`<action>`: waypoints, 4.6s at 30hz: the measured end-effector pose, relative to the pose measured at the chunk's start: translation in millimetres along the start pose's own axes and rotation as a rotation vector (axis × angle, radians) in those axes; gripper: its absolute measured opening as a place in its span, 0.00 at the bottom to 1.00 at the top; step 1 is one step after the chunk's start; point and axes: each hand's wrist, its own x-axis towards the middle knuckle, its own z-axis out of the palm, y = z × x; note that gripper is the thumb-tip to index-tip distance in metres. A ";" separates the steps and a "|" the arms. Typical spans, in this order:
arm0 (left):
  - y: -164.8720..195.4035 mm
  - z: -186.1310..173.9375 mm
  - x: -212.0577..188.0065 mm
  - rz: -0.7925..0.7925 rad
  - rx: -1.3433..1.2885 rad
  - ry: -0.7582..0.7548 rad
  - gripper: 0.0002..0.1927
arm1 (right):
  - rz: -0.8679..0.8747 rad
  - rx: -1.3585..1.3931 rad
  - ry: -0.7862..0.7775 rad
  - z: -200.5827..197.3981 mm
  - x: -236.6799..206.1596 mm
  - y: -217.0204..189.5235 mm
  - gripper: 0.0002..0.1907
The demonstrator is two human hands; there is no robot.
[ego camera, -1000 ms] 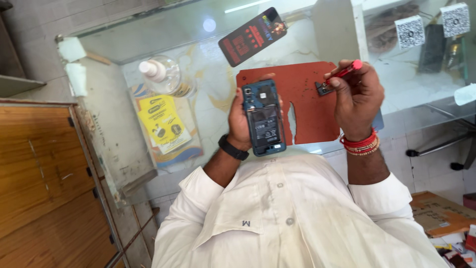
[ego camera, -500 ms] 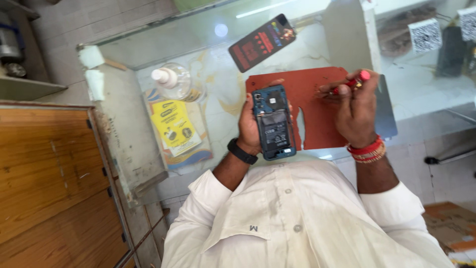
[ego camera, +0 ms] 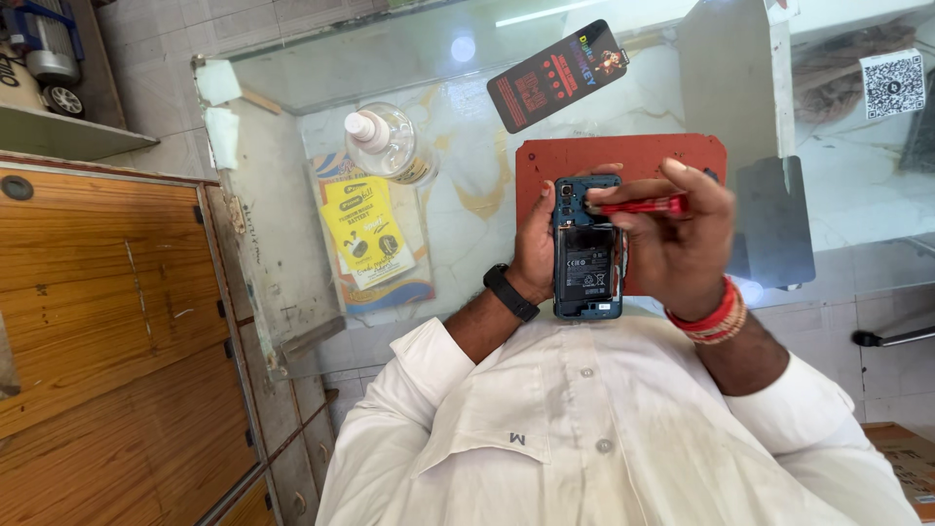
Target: The person pries open the back cover of a smartphone on a red mat, unscrews internal screws with a red screwdriver, and uses a thin metal tool to work on the phone's internal components. They briefly walk to a workbench to pick a tool from a tray, then continue prying at the internals.
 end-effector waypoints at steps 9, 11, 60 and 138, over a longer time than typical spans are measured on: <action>-2.7 -7.6 -2.2 0.046 0.087 0.073 0.37 | -0.239 -0.378 -0.129 14.7 15.6 3.7 0.32; -4.1 -13.5 -4.5 0.048 0.140 0.136 0.36 | -0.215 -0.389 -0.124 15.2 15.6 1.7 0.32; -19.0 -16.6 -4.1 0.016 0.008 0.207 0.29 | -0.197 -0.234 -0.210 2.4 40.1 -18.7 0.24; 6.3 10.5 27.8 0.090 0.158 0.040 0.38 | 0.170 -0.533 0.112 -9.3 -3.0 -26.0 0.15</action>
